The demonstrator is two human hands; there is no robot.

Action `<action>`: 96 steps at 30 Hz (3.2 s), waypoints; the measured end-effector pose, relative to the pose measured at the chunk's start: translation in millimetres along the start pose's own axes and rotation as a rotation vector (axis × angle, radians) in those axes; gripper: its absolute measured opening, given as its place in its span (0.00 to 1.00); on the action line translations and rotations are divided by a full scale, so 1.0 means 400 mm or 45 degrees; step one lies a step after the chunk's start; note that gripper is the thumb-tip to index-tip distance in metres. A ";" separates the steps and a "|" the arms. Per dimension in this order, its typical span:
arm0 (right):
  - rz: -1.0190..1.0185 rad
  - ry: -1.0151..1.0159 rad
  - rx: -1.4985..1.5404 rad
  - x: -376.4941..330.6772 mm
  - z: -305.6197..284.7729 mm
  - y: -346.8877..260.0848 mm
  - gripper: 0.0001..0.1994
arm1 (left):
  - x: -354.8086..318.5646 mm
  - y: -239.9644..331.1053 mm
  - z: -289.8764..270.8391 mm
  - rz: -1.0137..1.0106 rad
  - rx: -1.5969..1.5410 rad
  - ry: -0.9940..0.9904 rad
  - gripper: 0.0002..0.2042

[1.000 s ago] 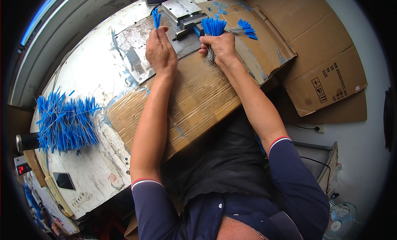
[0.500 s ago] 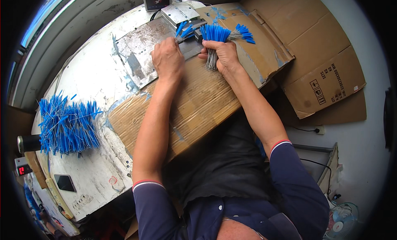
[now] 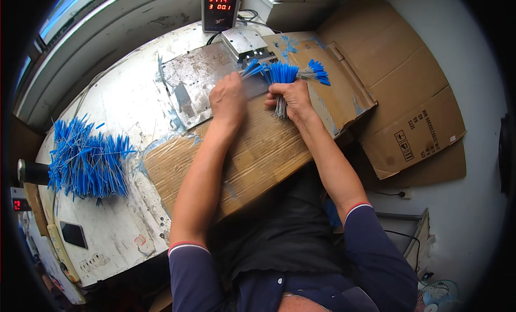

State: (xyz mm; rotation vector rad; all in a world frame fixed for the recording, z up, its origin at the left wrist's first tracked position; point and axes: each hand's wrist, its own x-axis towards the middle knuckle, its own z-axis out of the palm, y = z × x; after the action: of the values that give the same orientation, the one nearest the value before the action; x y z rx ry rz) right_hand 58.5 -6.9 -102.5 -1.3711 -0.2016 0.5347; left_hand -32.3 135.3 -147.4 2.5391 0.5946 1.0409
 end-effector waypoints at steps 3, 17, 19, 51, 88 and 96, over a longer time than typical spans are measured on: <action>0.068 0.020 -0.064 0.000 0.004 0.006 0.04 | -0.005 -0.004 0.000 -0.008 0.015 0.001 0.03; -0.032 0.248 -0.267 0.074 0.046 0.020 0.05 | 0.018 -0.003 -0.002 -0.202 -0.122 0.323 0.11; -0.025 0.260 -0.260 0.066 0.050 0.021 0.04 | 0.015 -0.006 -0.003 -0.221 -0.134 0.261 0.09; -0.112 0.296 0.285 -0.011 0.063 0.061 0.05 | 0.003 0.035 -0.011 -0.278 -0.521 0.061 0.06; -0.220 -0.019 0.607 0.017 0.024 0.014 0.06 | -0.002 0.075 -0.027 -0.547 -1.509 -0.266 0.10; -0.085 -0.088 0.584 0.023 0.006 0.015 0.07 | 0.000 0.076 -0.036 -0.538 -1.587 -0.470 0.10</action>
State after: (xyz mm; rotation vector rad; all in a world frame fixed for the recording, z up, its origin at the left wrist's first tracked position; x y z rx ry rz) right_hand 63.9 -0.1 -109.3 -0.8982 -0.1675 0.5336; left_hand -35.1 111.6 -123.9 1.3494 0.2129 0.4795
